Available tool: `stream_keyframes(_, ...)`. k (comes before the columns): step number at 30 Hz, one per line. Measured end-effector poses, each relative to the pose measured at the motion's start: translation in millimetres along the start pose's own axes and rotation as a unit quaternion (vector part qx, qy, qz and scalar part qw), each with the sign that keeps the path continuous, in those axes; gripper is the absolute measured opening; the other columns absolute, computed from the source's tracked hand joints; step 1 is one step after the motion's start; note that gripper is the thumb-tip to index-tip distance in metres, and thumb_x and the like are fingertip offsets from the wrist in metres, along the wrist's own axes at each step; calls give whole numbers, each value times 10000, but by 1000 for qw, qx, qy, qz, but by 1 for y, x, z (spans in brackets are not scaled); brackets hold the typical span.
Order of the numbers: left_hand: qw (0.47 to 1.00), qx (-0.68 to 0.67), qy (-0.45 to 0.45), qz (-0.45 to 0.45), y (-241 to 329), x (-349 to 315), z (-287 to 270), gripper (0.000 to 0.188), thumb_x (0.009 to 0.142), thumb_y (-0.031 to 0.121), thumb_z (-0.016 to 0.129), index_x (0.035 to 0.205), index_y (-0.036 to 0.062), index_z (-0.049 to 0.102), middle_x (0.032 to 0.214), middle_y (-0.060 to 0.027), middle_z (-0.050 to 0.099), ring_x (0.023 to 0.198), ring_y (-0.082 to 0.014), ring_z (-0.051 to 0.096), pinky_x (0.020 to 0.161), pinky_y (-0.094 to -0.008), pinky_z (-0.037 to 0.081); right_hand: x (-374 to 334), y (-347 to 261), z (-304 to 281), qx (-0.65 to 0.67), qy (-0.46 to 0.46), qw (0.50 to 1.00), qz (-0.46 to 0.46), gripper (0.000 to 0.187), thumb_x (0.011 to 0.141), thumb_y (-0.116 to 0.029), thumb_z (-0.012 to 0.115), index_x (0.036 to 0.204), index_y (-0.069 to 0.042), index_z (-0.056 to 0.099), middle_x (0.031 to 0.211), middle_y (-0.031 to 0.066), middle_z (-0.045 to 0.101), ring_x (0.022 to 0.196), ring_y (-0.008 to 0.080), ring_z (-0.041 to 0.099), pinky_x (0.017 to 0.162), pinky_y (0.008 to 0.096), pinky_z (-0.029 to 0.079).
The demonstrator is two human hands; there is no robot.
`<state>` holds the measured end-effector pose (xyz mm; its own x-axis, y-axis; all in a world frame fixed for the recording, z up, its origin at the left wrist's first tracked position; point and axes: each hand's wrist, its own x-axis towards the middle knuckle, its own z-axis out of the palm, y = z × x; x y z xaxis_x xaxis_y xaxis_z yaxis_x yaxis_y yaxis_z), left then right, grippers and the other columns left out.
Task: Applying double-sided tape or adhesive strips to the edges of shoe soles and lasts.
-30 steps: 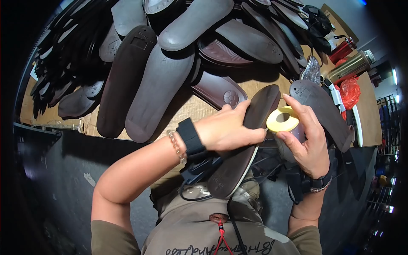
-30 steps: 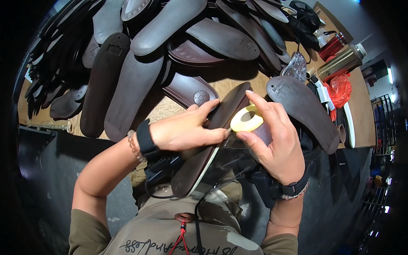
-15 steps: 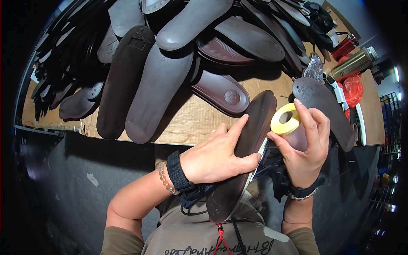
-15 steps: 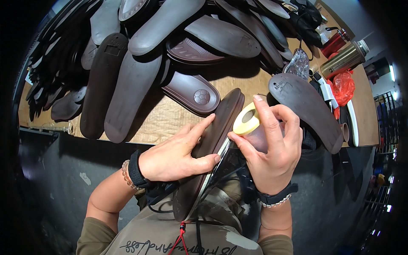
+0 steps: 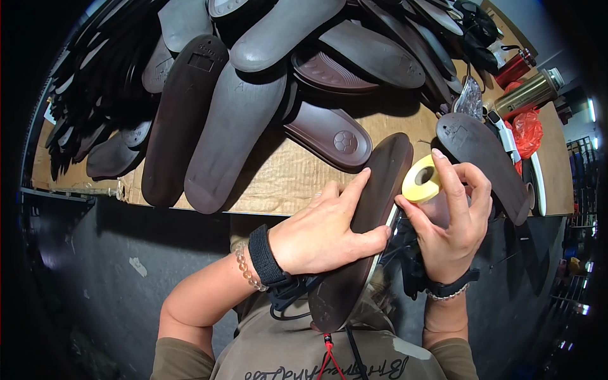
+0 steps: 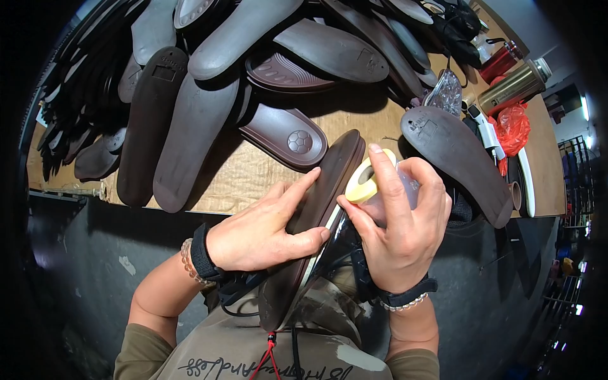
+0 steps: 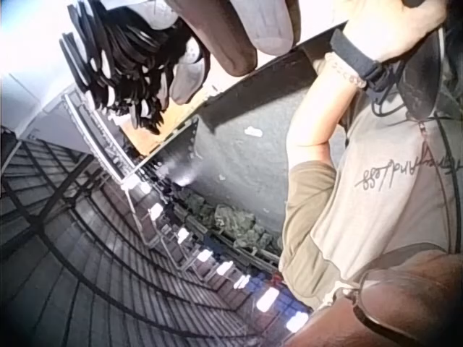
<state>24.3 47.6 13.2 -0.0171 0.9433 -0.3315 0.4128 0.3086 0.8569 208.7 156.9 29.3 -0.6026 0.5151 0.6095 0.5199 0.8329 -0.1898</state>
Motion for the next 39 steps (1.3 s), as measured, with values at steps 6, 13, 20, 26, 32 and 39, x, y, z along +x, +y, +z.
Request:
stream_keyframes(6,999,21,-22,-10,4,10,-17,1017,910,581,633,1596,-54,233,1383,-362,531,1268,-448,573,1086,-446,442,5,-1,3,-19,-10,1000,-8,749,649,-224,923,1345,-110,672,1127,103,572,1011,286,591,856,422,449)
stream_keyframes(13,993,113,-2,32,17,39,-30,1009,861,605,648,1526,-85,335,1071,-376,685,1056,-475,685,942,-469,533,8,7,5,20,-23,999,35,919,591,-203,962,1410,-36,577,1167,143,572,1040,339,594,923,448,460)
stream_keyframes(20,985,169,-11,43,21,50,-30,957,837,598,662,1446,-106,441,1054,-369,688,1018,-474,692,933,-471,546,13,17,0,-16,-64,998,14,806,654,-233,943,1334,5,581,1191,165,601,1075,351,608,942,458,479)
stream_keyframes(26,981,190,23,28,19,48,-20,914,843,550,652,1447,-102,434,1188,-381,612,1106,-520,633,985,-495,520,14,18,0,29,-121,991,47,830,738,-305,898,1402,10,514,1158,199,640,1073,382,635,941,456,490)
stream_keyframes(32,990,116,56,52,3,43,-14,915,872,517,641,1511,-79,370,1464,-407,395,1199,-517,593,1061,-485,480,19,29,-3,102,-131,986,11,809,819,-241,841,1468,38,448,1180,227,629,1058,425,632,929,468,511)
stream_keyframes(39,991,105,64,61,-2,39,-12,916,876,515,649,1559,-16,348,1563,-309,366,1303,-470,553,1088,-457,463,28,38,-9,197,-105,975,2,696,752,-173,881,1373,-10,612,1162,177,655,1052,354,671,933,410,527)
